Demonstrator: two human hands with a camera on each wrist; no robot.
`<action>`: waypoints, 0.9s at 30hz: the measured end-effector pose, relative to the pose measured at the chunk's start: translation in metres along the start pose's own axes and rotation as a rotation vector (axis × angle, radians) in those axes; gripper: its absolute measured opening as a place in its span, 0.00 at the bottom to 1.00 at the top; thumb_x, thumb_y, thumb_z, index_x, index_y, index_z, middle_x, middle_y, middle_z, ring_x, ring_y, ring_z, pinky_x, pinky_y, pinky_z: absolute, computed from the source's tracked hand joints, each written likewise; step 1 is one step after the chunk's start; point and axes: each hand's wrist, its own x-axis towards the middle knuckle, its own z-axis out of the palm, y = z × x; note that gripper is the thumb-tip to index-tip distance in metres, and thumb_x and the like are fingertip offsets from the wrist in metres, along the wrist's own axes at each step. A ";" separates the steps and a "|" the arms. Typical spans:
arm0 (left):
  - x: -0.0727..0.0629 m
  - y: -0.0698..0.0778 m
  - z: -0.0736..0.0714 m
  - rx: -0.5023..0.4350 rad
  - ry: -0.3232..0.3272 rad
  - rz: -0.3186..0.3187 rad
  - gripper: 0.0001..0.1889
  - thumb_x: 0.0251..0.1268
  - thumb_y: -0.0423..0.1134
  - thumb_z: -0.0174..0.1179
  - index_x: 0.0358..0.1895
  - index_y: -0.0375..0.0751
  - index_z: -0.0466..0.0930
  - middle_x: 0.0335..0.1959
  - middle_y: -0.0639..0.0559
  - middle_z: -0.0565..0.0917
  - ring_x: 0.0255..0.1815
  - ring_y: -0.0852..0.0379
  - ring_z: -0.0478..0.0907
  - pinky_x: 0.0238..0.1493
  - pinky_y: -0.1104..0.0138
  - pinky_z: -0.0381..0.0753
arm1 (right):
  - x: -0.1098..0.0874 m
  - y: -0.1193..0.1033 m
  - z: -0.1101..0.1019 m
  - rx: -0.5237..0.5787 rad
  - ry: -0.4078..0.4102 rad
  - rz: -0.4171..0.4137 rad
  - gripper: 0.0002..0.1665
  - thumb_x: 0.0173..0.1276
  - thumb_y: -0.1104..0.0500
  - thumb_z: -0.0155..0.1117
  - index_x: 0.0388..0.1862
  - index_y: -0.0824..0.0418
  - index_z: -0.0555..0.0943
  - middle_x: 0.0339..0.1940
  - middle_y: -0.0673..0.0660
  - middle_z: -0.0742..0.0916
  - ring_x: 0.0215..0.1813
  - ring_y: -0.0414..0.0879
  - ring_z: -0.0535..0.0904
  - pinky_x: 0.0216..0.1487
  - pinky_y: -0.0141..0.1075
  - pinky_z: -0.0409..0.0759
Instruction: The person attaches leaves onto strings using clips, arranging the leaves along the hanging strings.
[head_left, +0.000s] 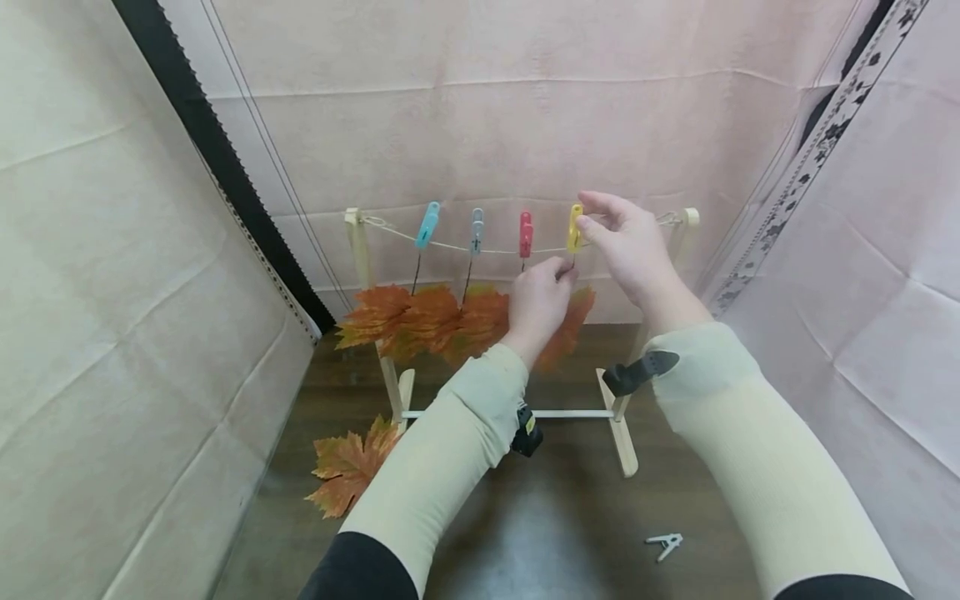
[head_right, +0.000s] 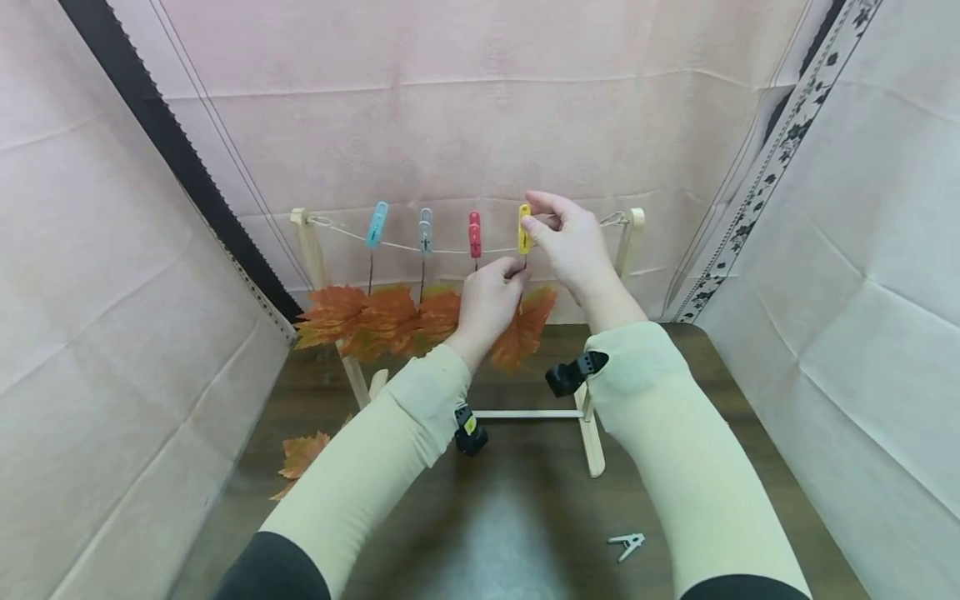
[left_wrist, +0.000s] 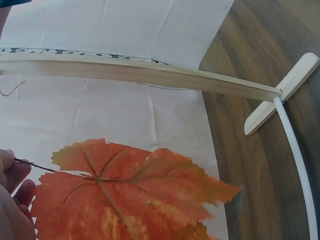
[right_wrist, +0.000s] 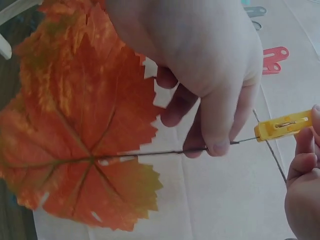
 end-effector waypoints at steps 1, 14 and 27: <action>0.000 -0.001 0.000 0.009 0.000 0.003 0.13 0.67 0.46 0.56 0.49 0.48 0.82 0.44 0.58 0.84 0.45 0.59 0.79 0.48 0.68 0.76 | 0.000 -0.001 0.000 -0.014 -0.004 0.000 0.27 0.69 0.49 0.58 0.66 0.49 0.71 0.62 0.52 0.76 0.62 0.47 0.70 0.64 0.46 0.64; -0.007 -0.010 -0.004 -0.019 -0.007 0.037 0.18 0.65 0.52 0.57 0.51 0.46 0.81 0.47 0.55 0.83 0.48 0.58 0.79 0.50 0.65 0.75 | -0.004 0.002 0.003 -0.118 -0.034 -0.014 0.35 0.65 0.41 0.59 0.70 0.42 0.64 0.65 0.46 0.74 0.61 0.45 0.72 0.57 0.47 0.71; -0.027 -0.025 -0.006 -0.095 -0.061 0.074 0.20 0.63 0.52 0.60 0.54 0.46 0.79 0.49 0.55 0.82 0.48 0.58 0.78 0.49 0.67 0.76 | -0.018 0.016 0.002 -0.029 0.114 -0.012 0.35 0.62 0.42 0.63 0.68 0.43 0.68 0.62 0.45 0.76 0.60 0.44 0.73 0.59 0.46 0.70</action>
